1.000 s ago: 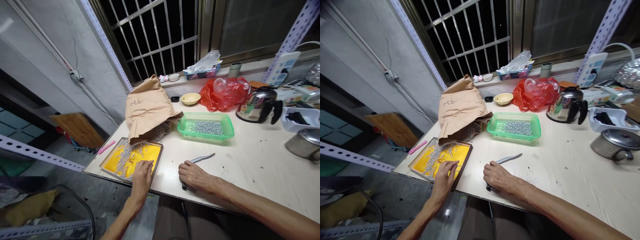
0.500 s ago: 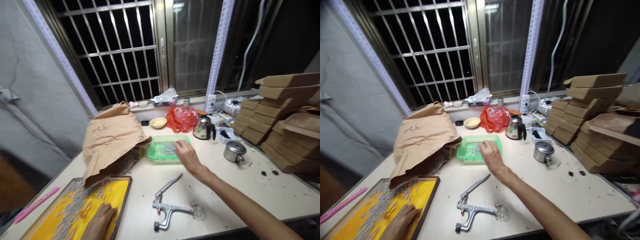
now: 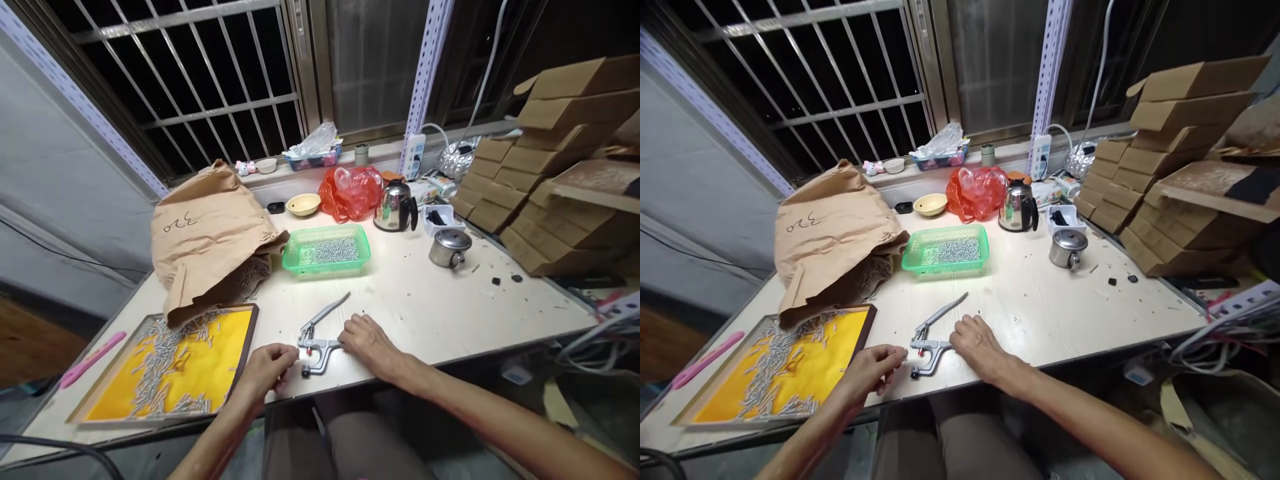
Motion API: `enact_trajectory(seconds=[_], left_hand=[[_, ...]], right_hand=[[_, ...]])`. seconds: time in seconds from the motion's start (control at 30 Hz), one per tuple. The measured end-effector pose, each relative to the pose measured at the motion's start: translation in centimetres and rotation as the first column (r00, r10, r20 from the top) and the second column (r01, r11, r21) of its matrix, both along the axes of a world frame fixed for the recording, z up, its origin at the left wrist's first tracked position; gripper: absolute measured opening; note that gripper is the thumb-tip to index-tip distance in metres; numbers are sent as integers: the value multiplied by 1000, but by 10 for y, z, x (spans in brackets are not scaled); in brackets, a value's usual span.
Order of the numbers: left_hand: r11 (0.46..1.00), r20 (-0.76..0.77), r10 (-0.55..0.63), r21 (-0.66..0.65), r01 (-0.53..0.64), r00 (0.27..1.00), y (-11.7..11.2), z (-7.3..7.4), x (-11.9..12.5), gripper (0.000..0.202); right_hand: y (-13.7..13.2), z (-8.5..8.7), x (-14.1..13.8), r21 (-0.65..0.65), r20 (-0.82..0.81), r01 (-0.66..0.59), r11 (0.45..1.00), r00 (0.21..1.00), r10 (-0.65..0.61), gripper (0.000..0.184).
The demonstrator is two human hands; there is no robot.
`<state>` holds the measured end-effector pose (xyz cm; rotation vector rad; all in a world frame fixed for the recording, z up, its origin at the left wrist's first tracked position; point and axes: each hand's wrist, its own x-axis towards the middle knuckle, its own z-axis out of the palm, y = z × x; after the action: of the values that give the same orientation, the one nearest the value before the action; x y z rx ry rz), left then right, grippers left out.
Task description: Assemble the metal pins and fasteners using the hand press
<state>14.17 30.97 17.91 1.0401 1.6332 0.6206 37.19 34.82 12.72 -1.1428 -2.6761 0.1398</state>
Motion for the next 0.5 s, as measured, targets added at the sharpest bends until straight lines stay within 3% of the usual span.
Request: enact_trajectory(seconds=[0.23, 0.5], left_hand=[[989, 132, -14, -142, 33, 991, 4, -24, 9, 55], [975, 47, 0, -221, 10, 999, 8, -33, 16, 53]], right_hand=[[0, -4, 8, 49, -19, -21, 999, 1000, 22, 11], [-2, -10, 6, 58, -46, -2, 998, 999, 4, 12]])
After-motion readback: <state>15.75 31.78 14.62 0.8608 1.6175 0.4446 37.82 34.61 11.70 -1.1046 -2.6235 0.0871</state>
